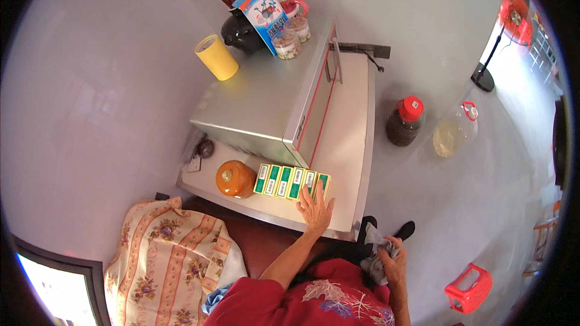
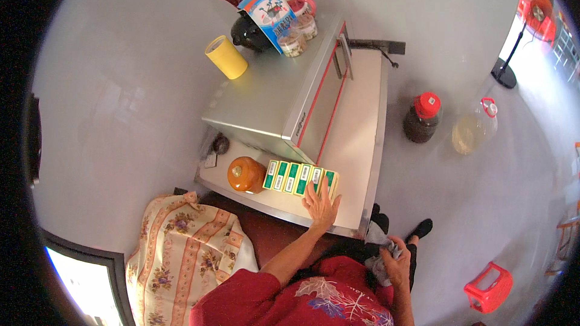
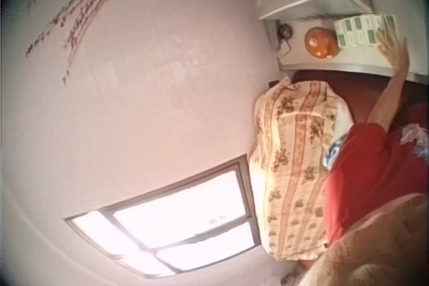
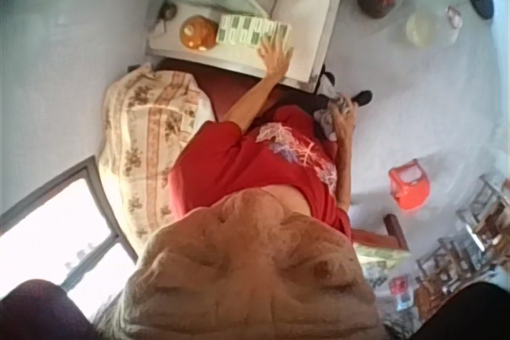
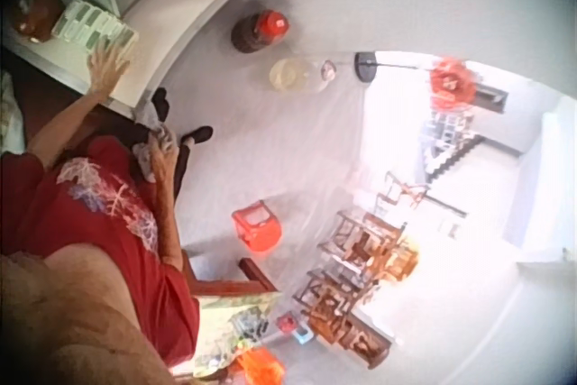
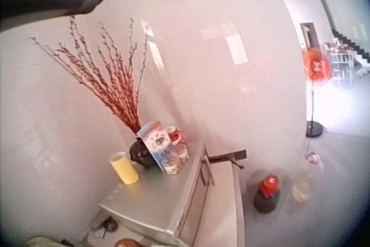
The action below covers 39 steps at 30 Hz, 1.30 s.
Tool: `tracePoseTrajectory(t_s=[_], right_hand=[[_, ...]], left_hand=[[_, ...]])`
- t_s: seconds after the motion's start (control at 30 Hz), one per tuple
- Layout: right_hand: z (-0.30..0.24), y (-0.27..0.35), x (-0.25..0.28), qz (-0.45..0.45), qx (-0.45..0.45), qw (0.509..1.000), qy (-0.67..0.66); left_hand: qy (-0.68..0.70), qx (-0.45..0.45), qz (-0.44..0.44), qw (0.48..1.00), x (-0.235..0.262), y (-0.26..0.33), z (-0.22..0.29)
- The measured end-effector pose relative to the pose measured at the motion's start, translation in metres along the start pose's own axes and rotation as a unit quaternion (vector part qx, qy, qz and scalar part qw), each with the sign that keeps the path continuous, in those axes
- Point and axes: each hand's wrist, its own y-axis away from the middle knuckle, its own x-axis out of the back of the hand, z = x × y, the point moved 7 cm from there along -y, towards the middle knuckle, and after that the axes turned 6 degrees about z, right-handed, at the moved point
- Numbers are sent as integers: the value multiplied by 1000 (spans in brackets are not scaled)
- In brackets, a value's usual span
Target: The person wipes several small rectangular boxes and a yellow cylindrical container with a gray cloth. They handle the items one by one, wiping the exterior surfaces and placing them back on a white shelf. The person also wipes a small clear plastic container.
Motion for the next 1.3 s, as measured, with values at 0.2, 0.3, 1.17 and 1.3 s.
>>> tracePoseTrajectory(t_s=[0.2, 0.3, 1.17, 1.3], right_hand=[[-31, -4, -11, 2, 7, 999, 43], [-47, -7, -26, -26, 12, 998, 58], [25, -38, -7, -24, -3, 984, 176], [50, -43, -6, 3, -3, 980, 199]], left_hand=[[185, -41, 250, 949, 99, -47, -30], [189, -70, 375, 905, 168, -119, -54], [470, 158, 204, 844, 120, -451, -195], [466, 174, 226, 837, 134, -420, -174]])
